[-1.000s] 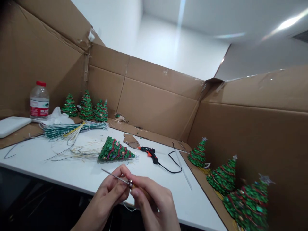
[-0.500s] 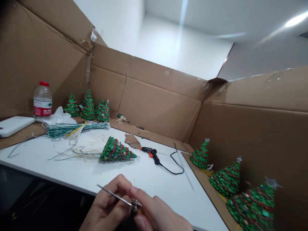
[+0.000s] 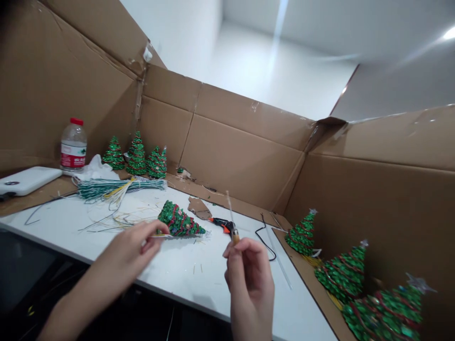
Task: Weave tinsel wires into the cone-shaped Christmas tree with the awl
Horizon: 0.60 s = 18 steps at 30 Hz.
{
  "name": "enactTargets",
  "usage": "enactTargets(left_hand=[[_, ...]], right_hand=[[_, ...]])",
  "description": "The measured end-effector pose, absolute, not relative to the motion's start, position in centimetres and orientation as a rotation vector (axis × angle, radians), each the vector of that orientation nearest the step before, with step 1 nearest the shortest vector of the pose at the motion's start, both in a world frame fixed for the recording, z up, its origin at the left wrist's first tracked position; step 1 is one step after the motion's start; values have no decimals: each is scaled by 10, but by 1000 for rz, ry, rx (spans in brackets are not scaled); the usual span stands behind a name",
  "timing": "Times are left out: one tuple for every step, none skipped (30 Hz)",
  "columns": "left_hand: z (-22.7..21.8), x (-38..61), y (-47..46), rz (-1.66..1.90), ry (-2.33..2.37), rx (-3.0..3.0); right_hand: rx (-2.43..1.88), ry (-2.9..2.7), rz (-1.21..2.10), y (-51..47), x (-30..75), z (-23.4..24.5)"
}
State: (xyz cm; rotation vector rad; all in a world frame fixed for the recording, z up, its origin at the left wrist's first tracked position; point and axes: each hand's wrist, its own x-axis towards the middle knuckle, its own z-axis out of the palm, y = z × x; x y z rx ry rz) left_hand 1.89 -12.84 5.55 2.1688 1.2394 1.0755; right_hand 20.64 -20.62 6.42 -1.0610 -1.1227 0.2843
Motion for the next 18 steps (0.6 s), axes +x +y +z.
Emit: enactTargets(left_hand=[[53,9,-113,1020,1367,2140],[49,1,-96,1006,1451,2114],[44,-5,-79,996,1459,2126],[40,-9,-63,990,1421,2149],[35,-10,-48,964,1393,2143],[29,-10,-35,911,1342,2148],[24,-8,-24,935,1285,2181],[20,-5,-16,932,1238,2234],[16,-1,-10,906,1234,2262],[13,2,-6,890,1217,2293],[12,5,-4,884,1217,2290],[12,8,-4,877,1212,2248],[13,9,-4,868,1181,2176],[15,9,-4,850,1130,2080],[17,8,-5,816,1055,1978],[20,7,-5,781,967,1886],[23,6,-4,759,884,1821],[25,5,-3,751,823,1783]], right_hand=[[-1052,-1102,309,-195,208,60],[-1077,-1099,355,-183,209,56],[-1094,-1111,402,-172,208,52],[-1079,-1122,433,-161,206,47],[-1065,-1127,452,-152,204,41],[-1061,-1121,450,-143,200,36],[-1055,-1116,424,-136,197,31],[-1055,-1124,399,-130,193,27],[-1056,-1133,373,-125,190,23],[-1054,-1139,343,-121,187,19],[-1058,-1145,323,-118,185,16],[-1061,-1151,313,-116,184,13],[-1064,-1154,311,-114,183,10],[-1067,-1159,319,-112,183,8],[-1069,-1165,332,-111,183,6],[-1068,-1172,344,-110,183,4],[-1067,-1178,351,-108,183,3],[-1068,-1186,353,-107,183,2]])
